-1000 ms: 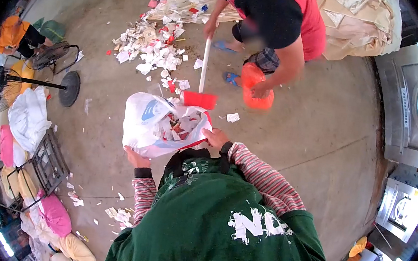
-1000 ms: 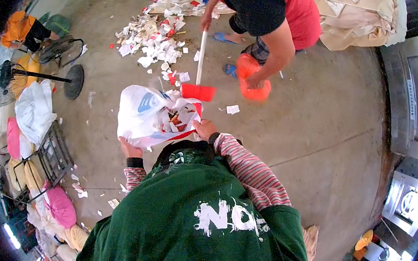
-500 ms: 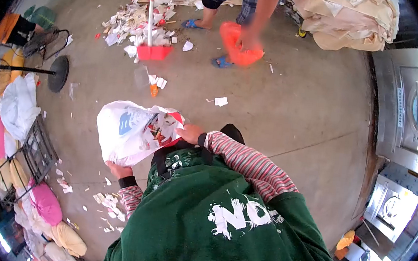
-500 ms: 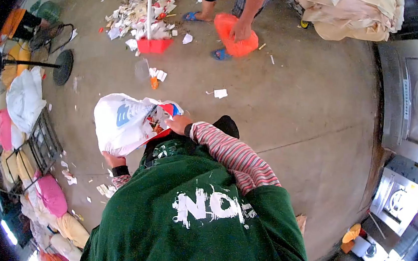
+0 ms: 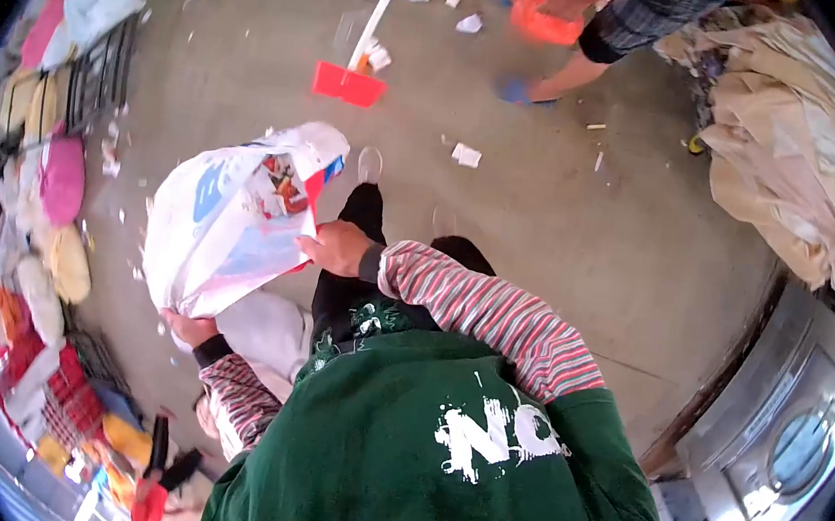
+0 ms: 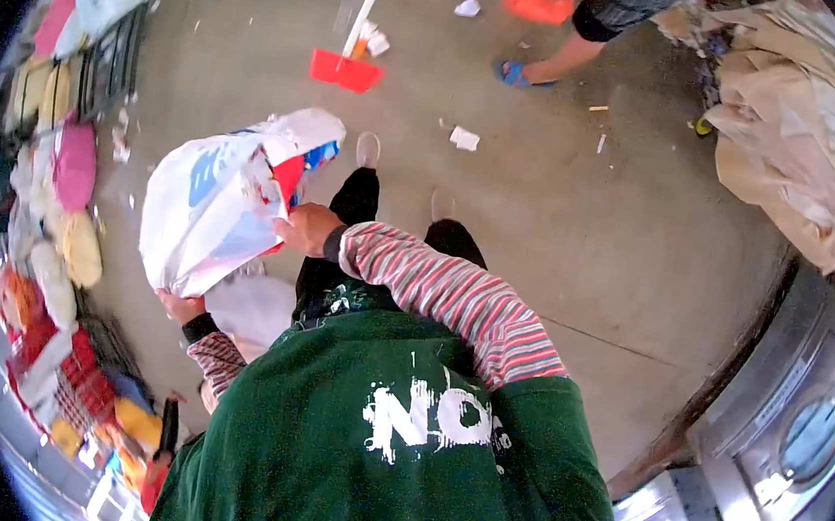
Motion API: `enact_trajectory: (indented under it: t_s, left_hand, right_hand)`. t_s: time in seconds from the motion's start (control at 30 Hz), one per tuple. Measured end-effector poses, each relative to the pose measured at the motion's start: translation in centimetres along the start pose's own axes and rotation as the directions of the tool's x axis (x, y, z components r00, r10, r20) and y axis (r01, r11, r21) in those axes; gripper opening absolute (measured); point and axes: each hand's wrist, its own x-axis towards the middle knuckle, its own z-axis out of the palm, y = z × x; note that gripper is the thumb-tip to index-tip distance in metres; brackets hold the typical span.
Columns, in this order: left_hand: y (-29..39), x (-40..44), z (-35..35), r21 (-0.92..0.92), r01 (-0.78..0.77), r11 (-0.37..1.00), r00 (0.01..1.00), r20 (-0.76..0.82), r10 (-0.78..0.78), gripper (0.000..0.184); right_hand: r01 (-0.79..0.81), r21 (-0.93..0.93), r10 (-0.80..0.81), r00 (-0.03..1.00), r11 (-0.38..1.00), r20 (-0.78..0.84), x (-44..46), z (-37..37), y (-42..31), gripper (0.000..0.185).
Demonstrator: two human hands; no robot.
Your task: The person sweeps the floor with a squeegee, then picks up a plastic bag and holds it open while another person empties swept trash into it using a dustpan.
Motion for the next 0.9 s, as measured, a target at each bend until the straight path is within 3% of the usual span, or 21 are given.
enact_trajectory:
  t_s: [0.07,0.1,0.13,0.2,0.3,0.33,0.47,0.53,0.6,0.63,0.67,0.7,0.87,0.9]
  left_hand:
    - [2.6,-4.0,-2.0,0.095,-0.018,0.995,1.000,0.022,0.016,0.050]
    - [3.1,-4.8,-4.8,0.138,-0.025,0.990,0.999,0.033,0.020,0.051]
    - [3.2,-5.2,-6.8,0.156,-0.014,0.988,1.000,-0.014,0.016,0.051]
    - [4.1,-5.9,-10.7,-0.156,0.158,0.975,0.984,-0.053,-0.168,0.052]
    - [4.5,-8.8,-13.8,-0.080,0.133,0.988,0.983,-0.118,-0.142,0.051]
    - [4.5,-9.5,-14.9,-0.053,0.082,0.995,0.991,-0.104,-0.087,0.051]
    - [4.1,-13.7,-15.1,-0.038,0.123,0.992,0.915,-0.381,-0.128,0.050]
    - [3.3,-14.8,-16.7,-0.094,0.086,0.992,0.937,-0.331,-0.112,0.047]
    - [1.0,-15.0,-19.9,-0.097,0.001,0.995,0.945,-0.326,-0.032,0.046]
    - [-0.4,-15.2,-21.1,-0.149,-0.026,0.989,0.926,-0.376,-0.032,0.045]
    - [-1.2,-14.9,-21.9,-0.200,-0.053,0.978,0.908,-0.418,-0.037,0.044]
    - [1.4,-15.9,-17.2,-0.210,-0.041,0.977,0.843,-0.532,-0.079,0.043]
    - [-1.1,-15.6,-18.0,-0.259,-0.069,0.963,0.845,-0.529,-0.082,0.045]
    - [-1.7,-15.6,-18.3,-0.283,-0.072,0.957,0.842,-0.531,-0.093,0.045]
  right_hand:
    - [0.055,-0.206,-0.026,0.990,0.977,0.140,-1.6,2.5,0.4,0.043]
    - [-0.044,-0.207,0.085,0.978,0.977,0.192,-2.8,4.5,-1.6,0.045]
    - [0.058,-0.205,-0.004,0.967,0.977,0.256,-3.8,5.4,-2.2,0.044]
    - [0.165,-0.170,-0.088,0.916,0.972,0.390,-5.6,7.0,-3.1,0.041]
    - [0.142,-0.156,-0.042,0.855,0.977,0.518,-7.5,8.5,-3.3,0.040]
    - [0.140,-0.151,-0.037,0.839,0.979,0.542,-8.0,9.1,-2.9,0.040]
    - [0.152,-0.190,0.000,0.781,0.970,0.625,-8.6,10.0,-1.8,0.038]
    - [0.154,-0.141,-0.036,0.789,0.978,0.613,-9.2,11.4,0.1,0.045]
    - [0.029,-0.047,0.003,0.810,0.998,0.586,-9.5,12.2,1.9,0.041]
    - [-0.028,-0.070,0.068,0.732,0.997,0.678,-8.9,11.4,1.4,0.041]
    - [0.010,-0.047,0.024,0.749,0.999,0.663,-8.6,11.5,1.6,0.041]
    - [0.012,-0.029,0.009,0.757,1.000,0.654,-8.7,11.8,2.3,0.041]
    - [-0.005,-0.091,0.069,0.696,0.996,0.714,-7.8,9.8,0.9,0.033]
    - [0.105,-0.130,0.021,0.696,0.986,0.718,-7.8,9.2,0.4,0.033]
